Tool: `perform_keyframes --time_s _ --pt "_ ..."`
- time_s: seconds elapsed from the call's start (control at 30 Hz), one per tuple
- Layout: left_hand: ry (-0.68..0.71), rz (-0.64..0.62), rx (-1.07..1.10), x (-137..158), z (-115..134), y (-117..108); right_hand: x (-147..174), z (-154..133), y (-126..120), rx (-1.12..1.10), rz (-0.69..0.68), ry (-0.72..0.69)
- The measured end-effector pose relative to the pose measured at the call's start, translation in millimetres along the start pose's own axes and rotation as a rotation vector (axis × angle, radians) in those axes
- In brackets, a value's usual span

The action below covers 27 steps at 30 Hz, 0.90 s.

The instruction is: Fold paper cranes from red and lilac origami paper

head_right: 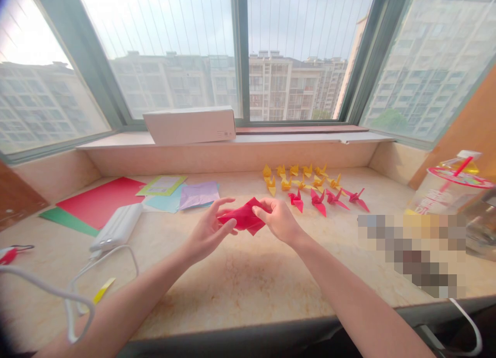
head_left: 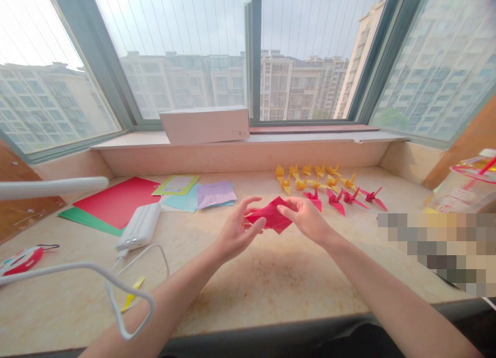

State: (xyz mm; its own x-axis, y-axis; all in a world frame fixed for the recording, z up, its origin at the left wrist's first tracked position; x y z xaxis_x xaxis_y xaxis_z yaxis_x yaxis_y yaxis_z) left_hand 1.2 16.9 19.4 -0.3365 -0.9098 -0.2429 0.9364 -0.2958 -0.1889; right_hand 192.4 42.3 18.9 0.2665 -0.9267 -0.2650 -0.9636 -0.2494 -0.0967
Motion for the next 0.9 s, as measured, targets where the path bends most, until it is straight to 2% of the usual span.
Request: perform_keyframes --time_s 0.2,0.33,0.43,0.6,0.8,0.9 --pt "0.066 -0.049 -0.107 0 -2 1 -1 4 -6 -0.069 0.088 0.038" --pt "0.08 -0.03 -0.103 -3 -4 -2 0 2 -5 -0.137 0.079 0.006" --pt "0.082 0.033 -0.136 -5 -5 -4 1 1 -4 -0.135 0.08 -0.036" --pt "0.062 0.143 -0.064 -7 -12 -8 2 -3 -4 0.045 0.111 -0.147" --pt "0.004 0.197 0.047 -11 -18 -10 6 -6 -2 0.247 -0.038 -0.244" --pt "-0.009 0.197 0.096 -11 -17 -9 4 -4 -2 0.322 -0.014 -0.253"
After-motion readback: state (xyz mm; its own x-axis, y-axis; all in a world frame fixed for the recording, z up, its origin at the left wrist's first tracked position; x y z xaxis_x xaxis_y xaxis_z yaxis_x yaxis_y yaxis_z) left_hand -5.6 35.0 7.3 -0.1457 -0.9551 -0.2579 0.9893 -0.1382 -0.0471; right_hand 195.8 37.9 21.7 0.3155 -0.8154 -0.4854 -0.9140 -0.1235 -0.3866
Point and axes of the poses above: each hand's wrist, its own x-axis away from the middle knuckle, its own y-axis out of the palm, z = x × y, the point moved 3 cm from there along -x, towards the middle knuckle, and after that the axes turned 4 degrees about -y, right-handed, at the moved point
